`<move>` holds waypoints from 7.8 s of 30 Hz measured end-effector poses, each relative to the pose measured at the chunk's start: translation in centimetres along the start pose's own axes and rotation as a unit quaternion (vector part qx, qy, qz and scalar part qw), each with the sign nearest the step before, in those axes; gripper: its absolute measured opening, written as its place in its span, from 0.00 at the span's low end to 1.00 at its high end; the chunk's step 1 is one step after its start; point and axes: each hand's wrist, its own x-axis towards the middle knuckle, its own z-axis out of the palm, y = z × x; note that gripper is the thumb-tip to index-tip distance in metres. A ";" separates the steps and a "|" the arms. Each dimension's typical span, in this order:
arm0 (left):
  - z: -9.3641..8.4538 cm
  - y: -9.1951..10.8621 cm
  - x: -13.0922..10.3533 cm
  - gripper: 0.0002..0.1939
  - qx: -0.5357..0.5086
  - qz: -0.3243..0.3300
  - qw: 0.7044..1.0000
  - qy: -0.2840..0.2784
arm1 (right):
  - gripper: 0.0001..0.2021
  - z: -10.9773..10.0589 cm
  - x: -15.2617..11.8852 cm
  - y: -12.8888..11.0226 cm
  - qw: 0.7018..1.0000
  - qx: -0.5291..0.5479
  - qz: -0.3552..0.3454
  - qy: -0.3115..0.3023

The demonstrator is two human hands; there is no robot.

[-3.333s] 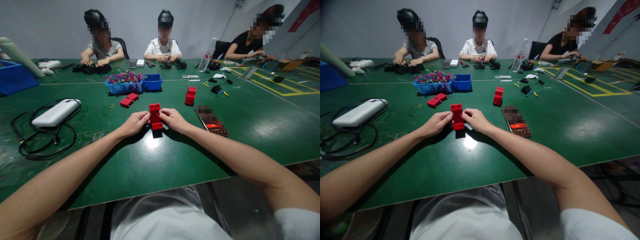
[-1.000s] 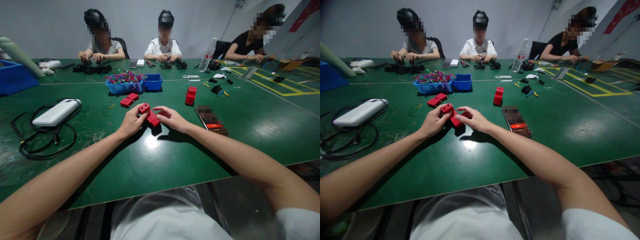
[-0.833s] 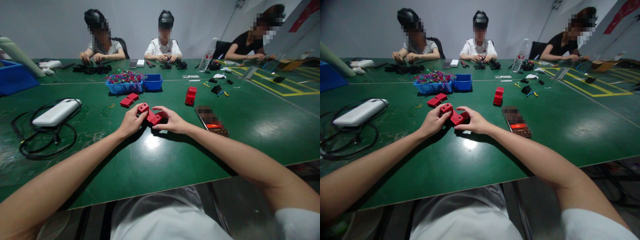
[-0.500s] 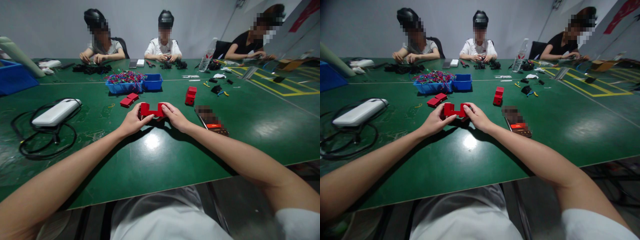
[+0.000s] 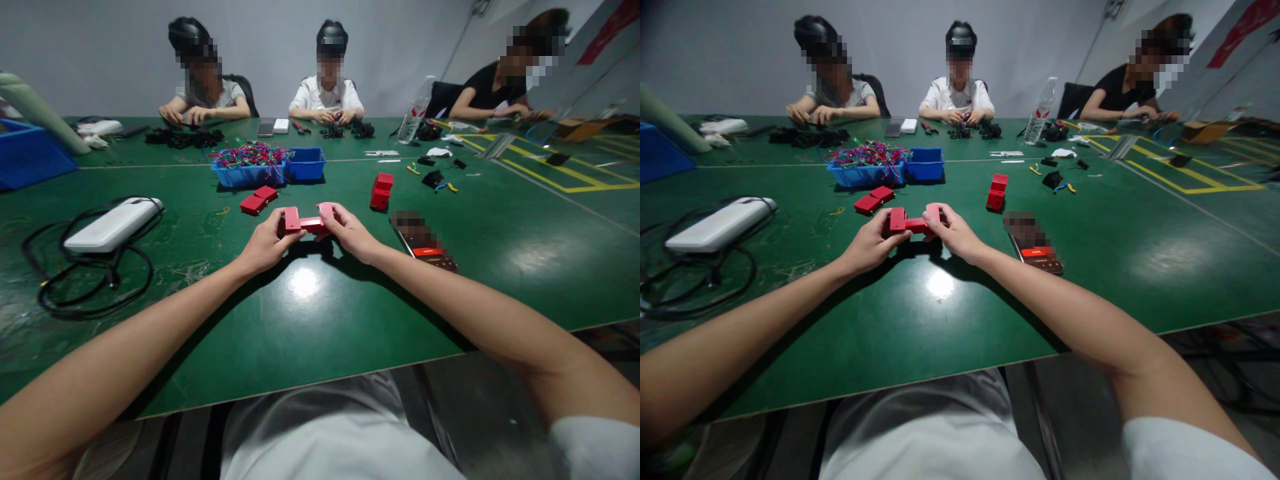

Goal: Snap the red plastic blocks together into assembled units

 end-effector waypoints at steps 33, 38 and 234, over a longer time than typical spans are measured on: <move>0.3 -0.2 -1.0 0.34 0.094 0.304 0.943 0.093 | 0.18 0.1 -0.6 0.3 0.914 -0.354 -0.190 -0.055; 0.3 0.0 -1.0 0.28 0.130 0.372 0.918 0.049 | 0.18 0.2 -0.6 0.6 0.906 -0.359 -0.211 -0.073; 0.5 -0.6 0.0 0.06 0.047 0.203 0.977 -0.044 | 0.33 -0.1 0.2 0.9 0.994 -0.071 -0.084 0.020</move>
